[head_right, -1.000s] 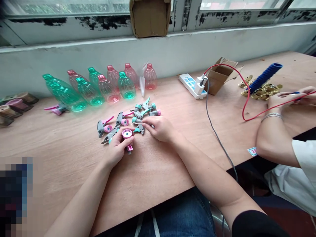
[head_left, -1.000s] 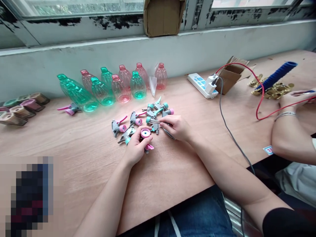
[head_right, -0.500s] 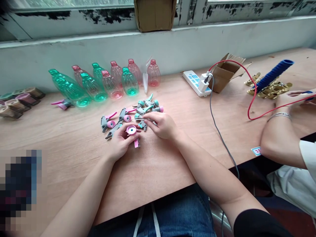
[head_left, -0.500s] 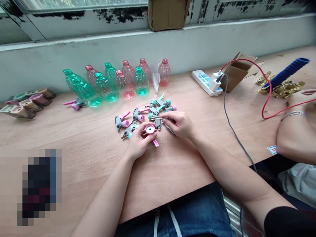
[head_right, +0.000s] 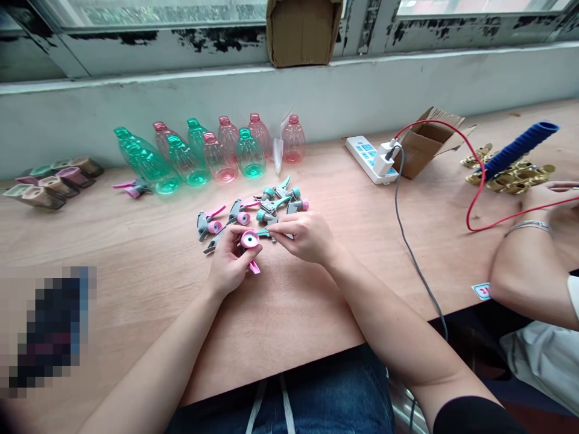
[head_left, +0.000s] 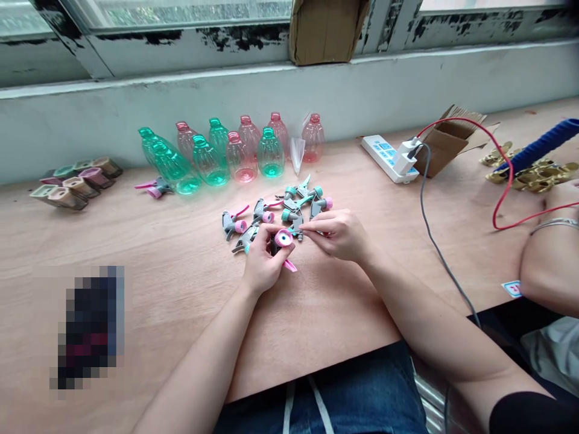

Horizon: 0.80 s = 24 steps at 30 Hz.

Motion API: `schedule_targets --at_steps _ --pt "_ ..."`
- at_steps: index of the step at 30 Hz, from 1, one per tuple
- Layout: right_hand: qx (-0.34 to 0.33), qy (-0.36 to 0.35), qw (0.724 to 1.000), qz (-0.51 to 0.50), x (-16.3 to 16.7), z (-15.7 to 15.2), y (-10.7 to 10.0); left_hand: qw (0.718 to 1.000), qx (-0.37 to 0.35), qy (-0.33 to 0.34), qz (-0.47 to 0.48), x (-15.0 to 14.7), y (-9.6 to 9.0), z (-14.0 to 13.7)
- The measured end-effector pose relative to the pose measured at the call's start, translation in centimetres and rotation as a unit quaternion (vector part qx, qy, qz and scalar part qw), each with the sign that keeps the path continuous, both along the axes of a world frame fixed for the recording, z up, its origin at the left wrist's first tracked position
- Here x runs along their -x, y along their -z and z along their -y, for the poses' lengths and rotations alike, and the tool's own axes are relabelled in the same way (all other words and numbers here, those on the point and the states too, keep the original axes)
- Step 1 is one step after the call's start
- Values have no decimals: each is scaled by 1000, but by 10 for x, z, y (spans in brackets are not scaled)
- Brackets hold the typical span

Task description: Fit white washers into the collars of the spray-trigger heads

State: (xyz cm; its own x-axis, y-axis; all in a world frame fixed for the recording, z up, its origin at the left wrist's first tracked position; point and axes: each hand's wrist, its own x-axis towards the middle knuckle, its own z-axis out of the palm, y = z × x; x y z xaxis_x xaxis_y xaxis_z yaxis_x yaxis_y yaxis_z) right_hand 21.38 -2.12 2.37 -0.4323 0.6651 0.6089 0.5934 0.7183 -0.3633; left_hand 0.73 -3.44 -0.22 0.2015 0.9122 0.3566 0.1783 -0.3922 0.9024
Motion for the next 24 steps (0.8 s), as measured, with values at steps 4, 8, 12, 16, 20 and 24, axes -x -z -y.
schedule_targets --at_steps 4,8,12,16,20,24 --pt "-30 71 995 69 7 10 -9 1000 2 -3 11 -1 2 0" --pt "-17 114 983 139 12 17 -20 999 -21 -28 -14 -1 3 1" --pt "42 137 971 192 14 22 -30 995 -43 -52 -77 -1 1 1" --pt "95 169 953 233 18 29 -40 988 -75 -54 -127 -3 -2 3" --pt "140 193 939 248 22 36 -47 974 -121 -54 -184 -5 -3 6" --pt "183 182 943 211 18 33 -46 970 -128 -47 -203 -5 -3 7"
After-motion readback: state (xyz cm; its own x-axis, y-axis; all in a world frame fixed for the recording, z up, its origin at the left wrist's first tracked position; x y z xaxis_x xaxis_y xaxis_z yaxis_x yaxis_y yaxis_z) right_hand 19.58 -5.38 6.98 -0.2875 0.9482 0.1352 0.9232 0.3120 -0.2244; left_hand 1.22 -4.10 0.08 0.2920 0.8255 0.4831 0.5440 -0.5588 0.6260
